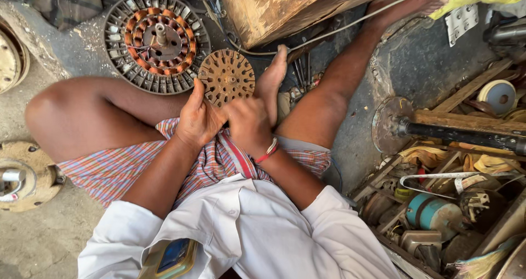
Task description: The person sits on the ground holding a perforated circular metal disc and presses small metal pieces into its holes one at a time, working around the disc while a wound motor stator sits nearby. The clip starts and ends mid-assembly with the disc still in their lap.
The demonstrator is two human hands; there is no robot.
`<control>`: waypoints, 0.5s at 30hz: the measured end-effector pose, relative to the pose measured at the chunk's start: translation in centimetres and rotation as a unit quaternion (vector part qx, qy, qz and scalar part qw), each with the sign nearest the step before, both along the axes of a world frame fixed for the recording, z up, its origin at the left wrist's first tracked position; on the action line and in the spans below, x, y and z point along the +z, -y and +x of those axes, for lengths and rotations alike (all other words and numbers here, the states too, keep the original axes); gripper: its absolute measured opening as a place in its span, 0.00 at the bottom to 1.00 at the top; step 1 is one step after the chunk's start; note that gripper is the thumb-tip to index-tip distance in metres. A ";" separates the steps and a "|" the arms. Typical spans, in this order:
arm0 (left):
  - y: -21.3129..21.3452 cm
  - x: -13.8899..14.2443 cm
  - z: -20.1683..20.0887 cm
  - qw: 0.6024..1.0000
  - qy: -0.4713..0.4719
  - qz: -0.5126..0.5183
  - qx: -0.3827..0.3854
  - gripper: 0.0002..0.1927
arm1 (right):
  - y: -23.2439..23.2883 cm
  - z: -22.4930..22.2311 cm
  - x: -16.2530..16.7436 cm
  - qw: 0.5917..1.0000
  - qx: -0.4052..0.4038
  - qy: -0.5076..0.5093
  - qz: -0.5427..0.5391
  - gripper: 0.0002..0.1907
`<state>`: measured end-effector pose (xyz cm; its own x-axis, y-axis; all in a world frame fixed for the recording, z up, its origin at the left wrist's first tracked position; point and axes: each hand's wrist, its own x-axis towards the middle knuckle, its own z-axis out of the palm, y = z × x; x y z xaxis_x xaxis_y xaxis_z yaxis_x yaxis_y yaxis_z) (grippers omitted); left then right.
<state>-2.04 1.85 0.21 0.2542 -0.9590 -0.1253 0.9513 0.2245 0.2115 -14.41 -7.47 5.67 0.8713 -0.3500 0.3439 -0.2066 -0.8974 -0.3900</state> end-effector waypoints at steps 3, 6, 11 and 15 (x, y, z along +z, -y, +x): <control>-0.1 -0.3 -0.1 1.000 -0.009 -0.007 -0.001 0.38 | 0.0 0.1 -0.1 1.000 -0.019 0.001 -0.008 0.05; -0.2 -0.6 -0.2 0.999 -0.037 0.006 -0.007 0.37 | 0.3 0.1 -0.2 0.996 -0.079 -0.045 -0.019 0.05; -0.3 -0.6 0.0 1.000 -0.015 0.007 -0.005 0.38 | 0.7 0.2 -0.3 1.000 -0.002 -0.005 -0.021 0.09; -0.2 -0.4 -0.2 1.000 -0.021 0.010 -0.010 0.37 | 1.6 0.4 0.1 0.996 -0.080 -0.008 -0.047 0.09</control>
<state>-2.20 2.05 -0.16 0.2289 -0.9612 -0.1536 0.9636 0.2014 0.1761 -14.02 -9.11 5.74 0.8130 -0.4511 0.3682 -0.3547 -0.8851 -0.3012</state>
